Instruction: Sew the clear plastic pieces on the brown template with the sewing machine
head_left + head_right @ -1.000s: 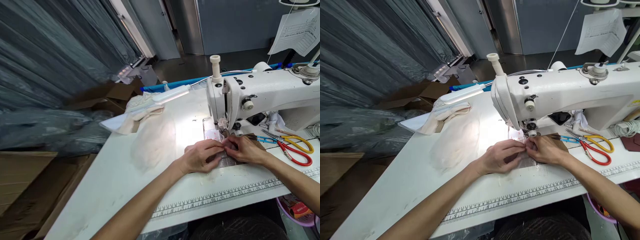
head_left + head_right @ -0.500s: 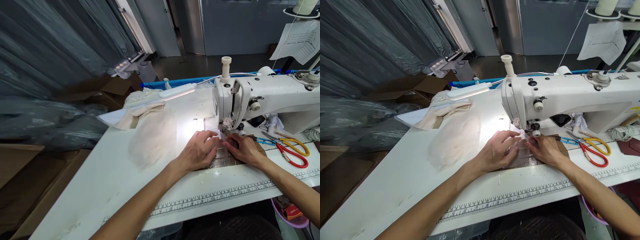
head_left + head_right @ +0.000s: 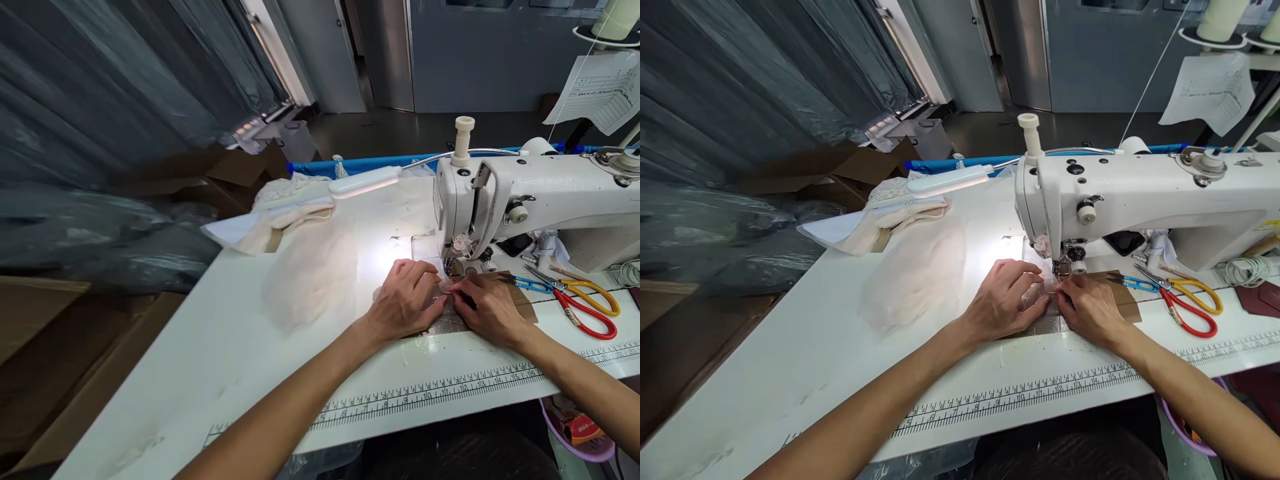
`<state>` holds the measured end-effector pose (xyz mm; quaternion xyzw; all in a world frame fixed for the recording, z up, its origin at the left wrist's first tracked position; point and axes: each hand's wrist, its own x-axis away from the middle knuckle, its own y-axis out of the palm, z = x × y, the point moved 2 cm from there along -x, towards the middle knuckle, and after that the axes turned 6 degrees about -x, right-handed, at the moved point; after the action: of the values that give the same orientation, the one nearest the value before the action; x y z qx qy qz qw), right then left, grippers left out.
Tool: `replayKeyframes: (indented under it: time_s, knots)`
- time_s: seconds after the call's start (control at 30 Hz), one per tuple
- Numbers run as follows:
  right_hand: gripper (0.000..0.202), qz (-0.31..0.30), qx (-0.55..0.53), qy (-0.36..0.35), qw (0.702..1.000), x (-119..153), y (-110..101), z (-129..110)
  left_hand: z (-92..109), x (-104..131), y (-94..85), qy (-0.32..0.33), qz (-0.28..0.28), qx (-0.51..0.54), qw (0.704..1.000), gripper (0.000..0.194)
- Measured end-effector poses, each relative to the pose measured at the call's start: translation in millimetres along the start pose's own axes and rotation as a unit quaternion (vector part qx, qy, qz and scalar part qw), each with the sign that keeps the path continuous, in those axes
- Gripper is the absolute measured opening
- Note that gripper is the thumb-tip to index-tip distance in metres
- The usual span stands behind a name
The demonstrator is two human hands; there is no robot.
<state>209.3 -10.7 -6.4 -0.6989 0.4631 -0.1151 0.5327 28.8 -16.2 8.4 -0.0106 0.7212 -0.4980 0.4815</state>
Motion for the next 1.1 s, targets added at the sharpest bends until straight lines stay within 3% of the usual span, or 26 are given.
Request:
replayKeyframes:
  time_s: [0.07,0.2,0.27,0.37,0.53,0.7,0.83,1.1]
  knots:
    - [0.024,-0.018,0.020,-0.018,0.999,-1,1,-2,3,-2,-0.5,0.024,0.010,0.014,1.000,0.009]
    - [0.021,-0.043,-0.054,-0.034,0.997,-3,-6,-3,3,0,4.7,0.033,-0.061,0.061,0.996,0.015]
    - [0.022,-0.039,-0.140,-0.014,0.989,-4,-12,1,-1,3,6.7,0.024,-0.092,0.071,0.993,0.017]
    - [0.026,-0.028,-0.200,0.052,0.978,-4,-18,12,-7,6,6.3,0.050,-0.090,0.074,0.992,0.021]
    - [0.030,-0.039,-0.165,0.072,0.983,-10,-20,18,-9,4,2.4,0.076,-0.066,0.052,0.994,0.020]
    - [0.033,-0.125,-0.086,0.020,0.988,-22,-23,13,-7,0,-2.0,0.096,-0.043,0.005,0.994,0.017]
    - [0.035,-0.185,-0.016,-0.006,0.983,-25,-24,10,-8,-1,-0.8,0.103,-0.052,0.013,0.993,0.017]
    - [0.037,-0.201,0.084,-0.001,0.976,-24,-16,3,-12,1,0.8,0.083,-0.090,0.086,0.989,0.014]
